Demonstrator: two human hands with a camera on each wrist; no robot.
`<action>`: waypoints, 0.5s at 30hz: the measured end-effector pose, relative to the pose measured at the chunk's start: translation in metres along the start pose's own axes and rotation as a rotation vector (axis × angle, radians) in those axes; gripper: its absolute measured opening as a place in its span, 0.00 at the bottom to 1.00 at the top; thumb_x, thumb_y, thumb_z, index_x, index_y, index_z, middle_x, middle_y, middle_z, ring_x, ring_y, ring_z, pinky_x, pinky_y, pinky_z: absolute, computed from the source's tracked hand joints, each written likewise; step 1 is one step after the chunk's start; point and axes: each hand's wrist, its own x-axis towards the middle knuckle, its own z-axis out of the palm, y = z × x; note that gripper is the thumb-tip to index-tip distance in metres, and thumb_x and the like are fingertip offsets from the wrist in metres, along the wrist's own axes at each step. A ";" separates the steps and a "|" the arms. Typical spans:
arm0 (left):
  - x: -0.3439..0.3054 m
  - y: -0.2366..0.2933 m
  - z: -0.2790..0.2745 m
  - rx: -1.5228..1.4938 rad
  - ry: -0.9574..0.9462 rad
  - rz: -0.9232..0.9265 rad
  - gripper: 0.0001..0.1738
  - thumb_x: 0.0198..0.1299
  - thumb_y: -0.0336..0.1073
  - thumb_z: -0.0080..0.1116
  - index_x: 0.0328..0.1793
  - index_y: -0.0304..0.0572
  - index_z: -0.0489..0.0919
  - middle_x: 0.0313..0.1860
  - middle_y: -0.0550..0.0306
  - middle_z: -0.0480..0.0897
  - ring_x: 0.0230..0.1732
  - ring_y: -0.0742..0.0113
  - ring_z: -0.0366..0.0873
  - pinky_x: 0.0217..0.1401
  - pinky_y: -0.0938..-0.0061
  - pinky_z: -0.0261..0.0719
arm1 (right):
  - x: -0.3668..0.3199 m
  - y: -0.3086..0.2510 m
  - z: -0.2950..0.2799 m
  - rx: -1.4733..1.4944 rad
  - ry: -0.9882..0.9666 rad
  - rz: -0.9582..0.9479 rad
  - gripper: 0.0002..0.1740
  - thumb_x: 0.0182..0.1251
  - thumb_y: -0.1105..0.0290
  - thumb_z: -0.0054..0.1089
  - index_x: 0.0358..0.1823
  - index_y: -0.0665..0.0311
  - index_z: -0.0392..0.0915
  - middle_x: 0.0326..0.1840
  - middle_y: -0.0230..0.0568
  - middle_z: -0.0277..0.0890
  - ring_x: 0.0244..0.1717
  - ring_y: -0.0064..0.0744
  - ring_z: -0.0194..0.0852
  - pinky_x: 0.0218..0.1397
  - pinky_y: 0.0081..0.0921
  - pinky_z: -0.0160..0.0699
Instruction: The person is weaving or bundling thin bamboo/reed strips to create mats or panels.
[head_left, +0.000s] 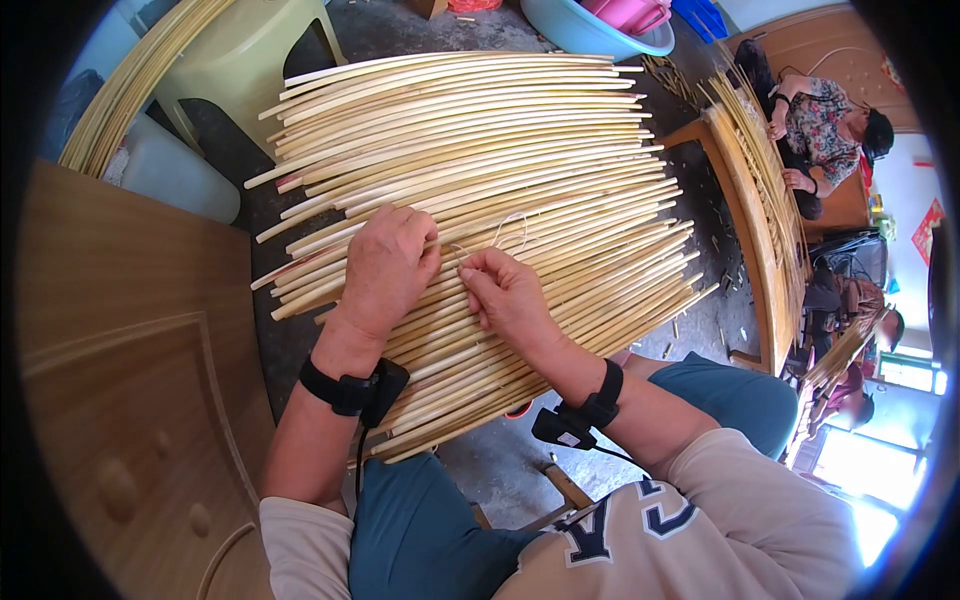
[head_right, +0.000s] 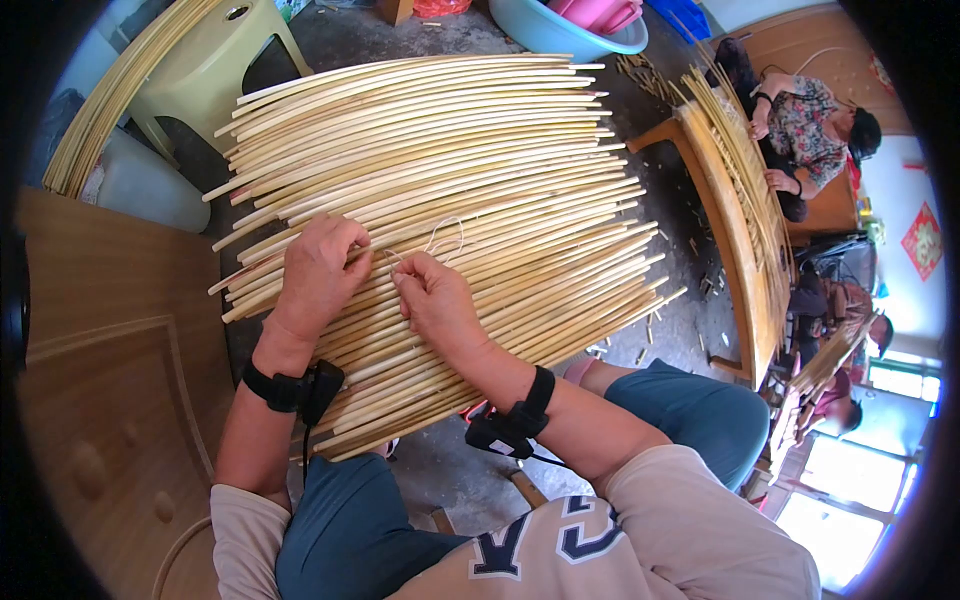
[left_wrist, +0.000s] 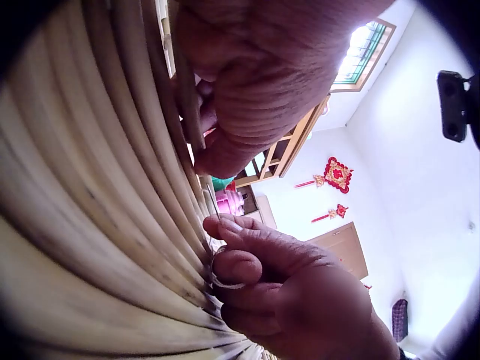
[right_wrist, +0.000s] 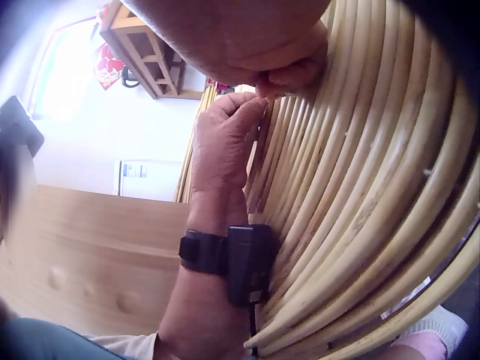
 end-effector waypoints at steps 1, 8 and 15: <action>0.000 0.000 0.000 0.000 0.000 0.000 0.09 0.43 0.26 0.62 0.30 0.43 0.74 0.27 0.56 0.76 0.33 0.55 0.74 0.33 0.65 0.73 | 0.001 0.001 0.000 -0.014 0.003 -0.012 0.06 0.67 0.69 0.52 0.36 0.65 0.73 0.15 0.29 0.67 0.13 0.15 0.60 0.16 0.16 0.60; 0.000 0.004 -0.002 -0.022 0.005 0.015 0.08 0.41 0.25 0.61 0.28 0.42 0.73 0.26 0.54 0.75 0.34 0.54 0.73 0.34 0.64 0.73 | 0.004 0.004 0.004 -0.003 0.046 -0.039 0.05 0.67 0.71 0.51 0.35 0.64 0.73 0.15 0.28 0.66 0.13 0.15 0.60 0.15 0.16 0.60; 0.002 0.006 -0.003 -0.037 0.032 0.041 0.10 0.40 0.24 0.60 0.29 0.41 0.72 0.26 0.54 0.75 0.33 0.53 0.73 0.34 0.63 0.72 | 0.002 -0.005 0.009 0.025 0.073 0.001 0.05 0.67 0.71 0.51 0.34 0.63 0.73 0.15 0.29 0.67 0.12 0.16 0.60 0.14 0.15 0.59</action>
